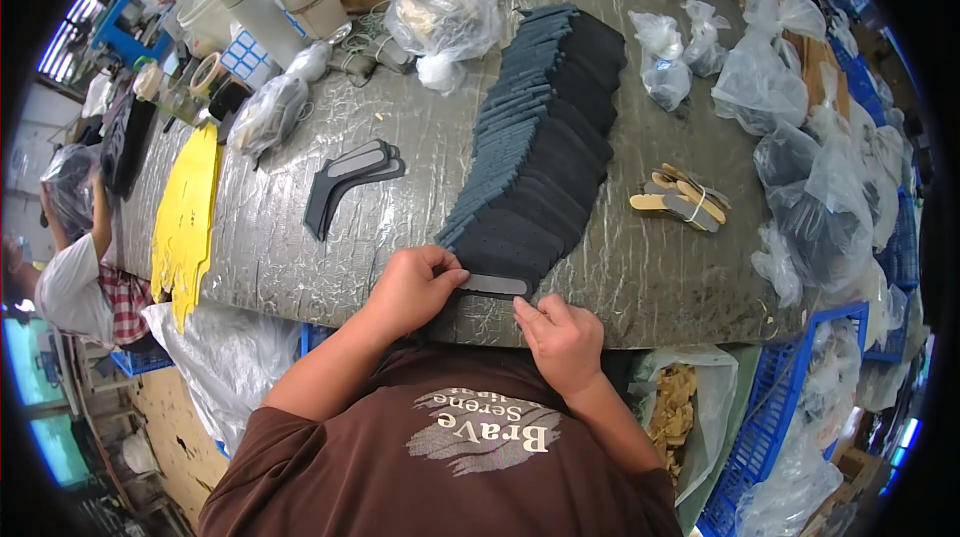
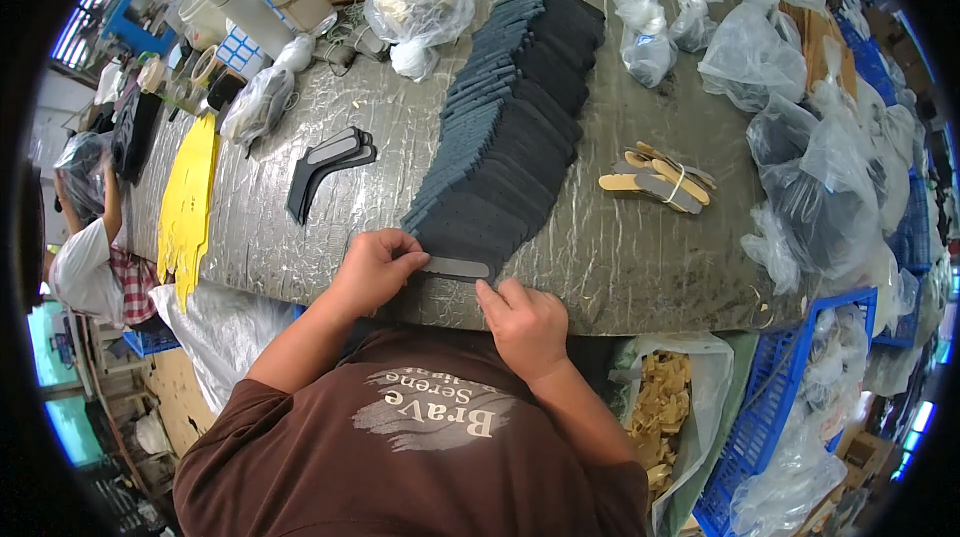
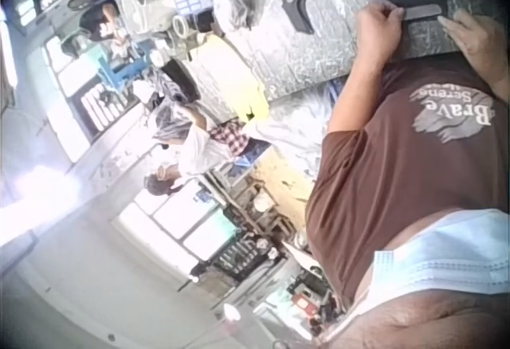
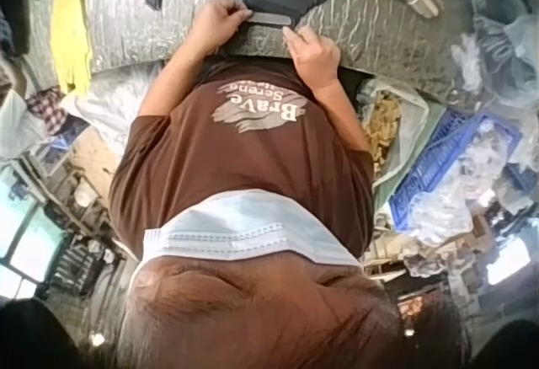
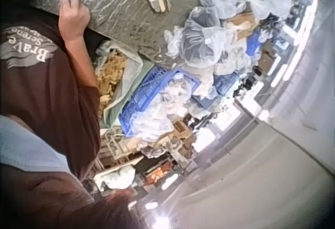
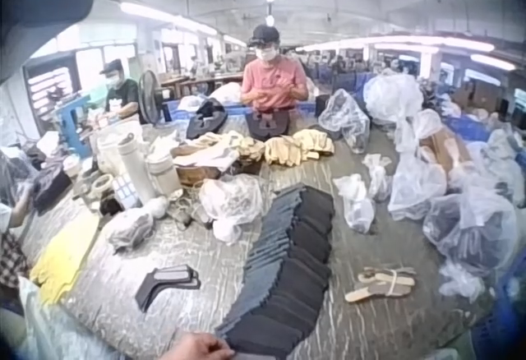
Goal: The worker is aligning, stacking, and organizing small gray shoe components on a factory assembly table.
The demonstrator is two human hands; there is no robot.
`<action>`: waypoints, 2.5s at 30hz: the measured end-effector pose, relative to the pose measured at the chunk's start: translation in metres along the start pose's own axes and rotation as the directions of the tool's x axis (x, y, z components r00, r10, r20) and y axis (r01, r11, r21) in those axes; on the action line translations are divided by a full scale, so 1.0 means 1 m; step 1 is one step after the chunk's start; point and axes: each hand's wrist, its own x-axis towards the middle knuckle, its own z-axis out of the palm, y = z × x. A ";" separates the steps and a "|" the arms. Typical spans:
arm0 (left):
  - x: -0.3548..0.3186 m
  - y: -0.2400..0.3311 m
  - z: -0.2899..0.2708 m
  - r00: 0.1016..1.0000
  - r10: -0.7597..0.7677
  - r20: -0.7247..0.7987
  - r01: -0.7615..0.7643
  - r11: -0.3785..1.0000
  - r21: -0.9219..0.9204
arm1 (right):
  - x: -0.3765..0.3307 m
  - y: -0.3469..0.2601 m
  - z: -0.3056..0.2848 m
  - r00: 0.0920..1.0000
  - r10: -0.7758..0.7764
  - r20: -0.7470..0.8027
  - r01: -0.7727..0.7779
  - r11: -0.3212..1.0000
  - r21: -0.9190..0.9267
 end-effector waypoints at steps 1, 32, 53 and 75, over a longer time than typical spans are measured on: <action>0.000 0.001 0.001 1.000 0.011 -0.008 -0.011 1.000 0.004 | 0.000 0.000 0.000 1.000 -0.001 0.001 0.001 1.000 0.003; -0.012 0.004 0.009 0.944 0.299 -0.138 -0.212 0.872 0.441 | 0.006 0.002 0.000 0.999 -0.050 0.006 0.050 0.997 0.067; -0.016 0.027 -0.005 0.754 0.634 0.173 -0.656 0.710 0.255 | 0.059 -0.042 -0.003 0.954 0.168 0.247 -0.295 0.661 0.690; -0.012 0.001 0.009 0.863 0.504 0.023 -0.401 0.713 -0.575 | 0.043 -0.039 0.005 0.747 0.244 0.619 -0.534 -0.335 0.776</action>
